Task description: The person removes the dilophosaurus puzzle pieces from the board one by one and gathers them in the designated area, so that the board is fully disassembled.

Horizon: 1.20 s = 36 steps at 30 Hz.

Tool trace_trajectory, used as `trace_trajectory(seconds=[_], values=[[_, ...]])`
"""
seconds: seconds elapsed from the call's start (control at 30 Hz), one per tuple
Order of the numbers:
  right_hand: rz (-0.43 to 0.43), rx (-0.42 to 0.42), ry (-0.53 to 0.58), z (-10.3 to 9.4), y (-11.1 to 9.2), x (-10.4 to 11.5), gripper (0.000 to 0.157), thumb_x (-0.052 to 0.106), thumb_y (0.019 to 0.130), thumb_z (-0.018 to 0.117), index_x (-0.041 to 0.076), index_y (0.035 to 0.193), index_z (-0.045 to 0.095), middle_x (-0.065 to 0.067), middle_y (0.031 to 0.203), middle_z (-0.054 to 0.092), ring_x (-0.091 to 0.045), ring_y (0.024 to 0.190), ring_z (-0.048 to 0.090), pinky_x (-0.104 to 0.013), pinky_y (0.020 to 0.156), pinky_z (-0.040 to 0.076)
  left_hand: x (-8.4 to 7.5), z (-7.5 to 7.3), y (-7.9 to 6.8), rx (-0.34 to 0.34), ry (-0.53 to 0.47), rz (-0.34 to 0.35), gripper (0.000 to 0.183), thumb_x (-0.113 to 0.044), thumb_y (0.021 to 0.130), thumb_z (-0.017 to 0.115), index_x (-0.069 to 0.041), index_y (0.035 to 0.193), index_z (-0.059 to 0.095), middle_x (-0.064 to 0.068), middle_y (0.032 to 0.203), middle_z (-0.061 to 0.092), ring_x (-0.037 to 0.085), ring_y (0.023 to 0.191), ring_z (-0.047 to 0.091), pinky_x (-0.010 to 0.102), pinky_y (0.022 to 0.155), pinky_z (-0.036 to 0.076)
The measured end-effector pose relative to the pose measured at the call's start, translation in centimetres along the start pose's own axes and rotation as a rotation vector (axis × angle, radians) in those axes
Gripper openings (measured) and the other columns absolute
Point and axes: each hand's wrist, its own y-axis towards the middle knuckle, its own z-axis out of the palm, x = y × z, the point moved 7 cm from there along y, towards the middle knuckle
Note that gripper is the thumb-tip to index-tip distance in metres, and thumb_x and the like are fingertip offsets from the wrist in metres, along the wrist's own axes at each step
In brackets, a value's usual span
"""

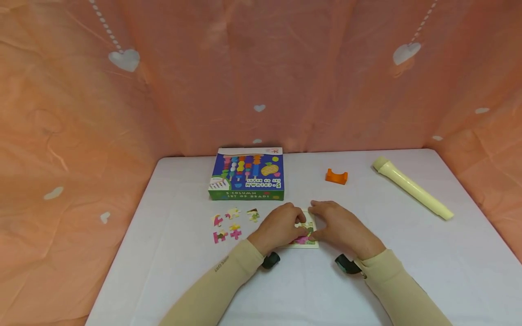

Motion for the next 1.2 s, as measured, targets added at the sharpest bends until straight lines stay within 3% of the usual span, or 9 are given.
trace_trajectory(seconds=[0.53, 1.2], values=[[0.012, -0.003, 0.002, 0.06, -0.23, 0.09, 0.071, 0.029, 0.085, 0.094, 0.006, 0.147, 0.066, -0.014, 0.163, 0.055, -0.041, 0.154, 0.046, -0.063, 0.12, 0.044, -0.17, 0.19, -0.17, 0.004, 0.007, -0.002, 0.024, -0.032, 0.097, 0.083, -0.015, 0.114, 0.079, -0.003, 0.103, 0.065, 0.011, 0.092, 0.058, 0.027, 0.089, 0.053], [0.011, -0.007, -0.001, -0.04, -0.18, 0.09, 0.072, 0.031, 0.085, 0.094, 0.007, 0.147, 0.066, -0.014, 0.163, 0.055, -0.042, 0.153, 0.047, -0.063, 0.119, 0.045, -0.07, -0.04, -0.06, -0.013, -0.09, -0.008, 0.026, -0.028, 0.098, 0.082, -0.012, 0.118, 0.077, -0.006, 0.09, 0.068, 0.01, 0.084, 0.06, 0.022, 0.077, 0.051]])
